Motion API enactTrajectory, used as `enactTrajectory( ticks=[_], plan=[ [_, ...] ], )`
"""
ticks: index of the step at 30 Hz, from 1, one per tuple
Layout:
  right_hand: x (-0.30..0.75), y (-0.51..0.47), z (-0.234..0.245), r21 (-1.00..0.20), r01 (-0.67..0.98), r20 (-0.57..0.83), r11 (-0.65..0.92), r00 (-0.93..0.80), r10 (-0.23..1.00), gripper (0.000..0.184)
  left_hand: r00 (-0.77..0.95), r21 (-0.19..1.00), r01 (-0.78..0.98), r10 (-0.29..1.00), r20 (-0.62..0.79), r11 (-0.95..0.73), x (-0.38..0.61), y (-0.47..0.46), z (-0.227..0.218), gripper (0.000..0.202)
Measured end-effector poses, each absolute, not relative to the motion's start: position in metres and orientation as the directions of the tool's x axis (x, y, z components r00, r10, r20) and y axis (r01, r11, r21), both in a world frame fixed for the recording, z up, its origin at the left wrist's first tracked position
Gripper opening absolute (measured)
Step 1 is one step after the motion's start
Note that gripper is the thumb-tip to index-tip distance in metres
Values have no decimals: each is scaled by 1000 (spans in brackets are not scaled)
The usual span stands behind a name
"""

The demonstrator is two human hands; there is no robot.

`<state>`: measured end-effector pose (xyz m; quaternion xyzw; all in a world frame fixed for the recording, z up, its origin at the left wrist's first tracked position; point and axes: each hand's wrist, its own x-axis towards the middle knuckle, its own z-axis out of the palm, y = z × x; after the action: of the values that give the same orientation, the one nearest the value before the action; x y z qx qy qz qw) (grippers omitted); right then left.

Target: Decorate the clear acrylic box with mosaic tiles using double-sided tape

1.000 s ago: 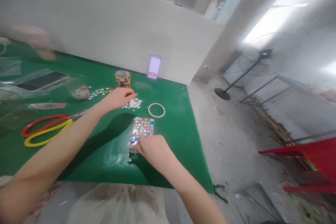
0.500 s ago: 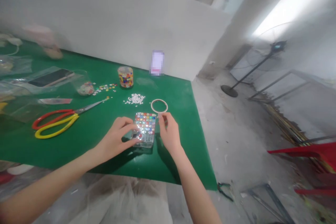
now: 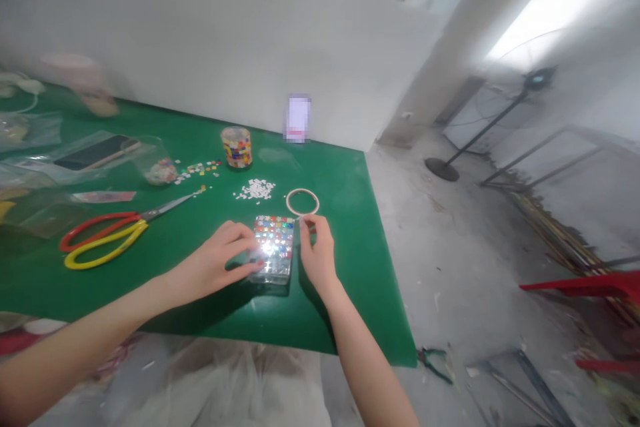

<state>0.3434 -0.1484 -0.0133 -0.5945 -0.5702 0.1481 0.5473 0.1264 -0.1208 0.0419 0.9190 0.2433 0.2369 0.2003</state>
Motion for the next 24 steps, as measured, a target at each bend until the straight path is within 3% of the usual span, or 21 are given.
enactTrajectory(
  ticks=[13,24],
  plan=[
    [343,-150,-15,-837,487,428,252,293,855,13,776,410,306,475,415,-859,134,-117,38,7],
    [344,-151,-17,-837,484,420,255,270,866,17,747,462,323,522,412,-826,134,-117,35,3]
  ],
)
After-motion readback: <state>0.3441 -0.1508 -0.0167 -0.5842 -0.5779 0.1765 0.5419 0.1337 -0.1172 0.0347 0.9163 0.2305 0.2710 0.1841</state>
